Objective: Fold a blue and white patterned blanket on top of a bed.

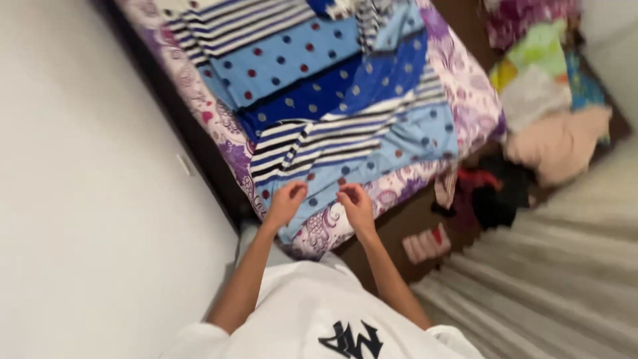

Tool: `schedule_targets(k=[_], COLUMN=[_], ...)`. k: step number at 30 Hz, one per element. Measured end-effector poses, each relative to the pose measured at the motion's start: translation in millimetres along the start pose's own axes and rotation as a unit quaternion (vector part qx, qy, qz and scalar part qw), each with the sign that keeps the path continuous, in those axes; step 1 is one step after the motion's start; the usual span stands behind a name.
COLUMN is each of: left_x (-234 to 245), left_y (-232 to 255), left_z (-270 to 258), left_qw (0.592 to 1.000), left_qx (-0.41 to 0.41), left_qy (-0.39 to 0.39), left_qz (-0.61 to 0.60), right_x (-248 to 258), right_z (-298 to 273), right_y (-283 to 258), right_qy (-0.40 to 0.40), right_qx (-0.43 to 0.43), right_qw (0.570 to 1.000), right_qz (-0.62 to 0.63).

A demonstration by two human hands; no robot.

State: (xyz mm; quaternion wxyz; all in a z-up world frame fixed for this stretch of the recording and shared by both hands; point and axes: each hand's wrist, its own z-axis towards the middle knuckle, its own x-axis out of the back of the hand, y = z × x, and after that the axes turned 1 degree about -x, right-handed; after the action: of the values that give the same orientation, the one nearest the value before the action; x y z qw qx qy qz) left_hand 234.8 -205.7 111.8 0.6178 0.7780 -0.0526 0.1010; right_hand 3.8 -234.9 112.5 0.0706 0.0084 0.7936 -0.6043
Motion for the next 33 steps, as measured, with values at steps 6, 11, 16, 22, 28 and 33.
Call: schedule_targets(k=[6,11,16,22,28,33], left_x=[59.7,123.4,176.8,195.3,161.8,149.6], left_y=[-1.0,9.9,26.4,19.2,8.9,27.7], left_z=[95.0,175.1,223.8,253.4,253.0,257.5], left_qw=[0.990,0.984,0.974,0.979,0.964,0.937], left_qx=[-0.132,-0.089,-0.119,-0.114,-0.118,-0.146], left_qy=[-0.040,-0.147,-0.185,-0.166,-0.235,-0.318], left_qz=[-0.031,-0.046,-0.047,-0.044,-0.040,-0.015], right_x=[-58.3,-136.3,-204.0,-238.2,-229.5,-224.1], right_z=[16.0,15.7,29.2,65.7,74.9,56.9], right_y=[6.8,8.4,-23.8,-53.3,-56.9,-41.6], right_qy=[0.091,0.192,0.191,0.189,0.240,0.324], right_qx=[-0.029,-0.037,-0.070,-0.048,0.001,0.015], right_qw=[0.995,0.980,0.978,0.980,0.971,0.945], right_qz=[-0.016,-0.019,-0.042,-0.041,0.014,0.052])
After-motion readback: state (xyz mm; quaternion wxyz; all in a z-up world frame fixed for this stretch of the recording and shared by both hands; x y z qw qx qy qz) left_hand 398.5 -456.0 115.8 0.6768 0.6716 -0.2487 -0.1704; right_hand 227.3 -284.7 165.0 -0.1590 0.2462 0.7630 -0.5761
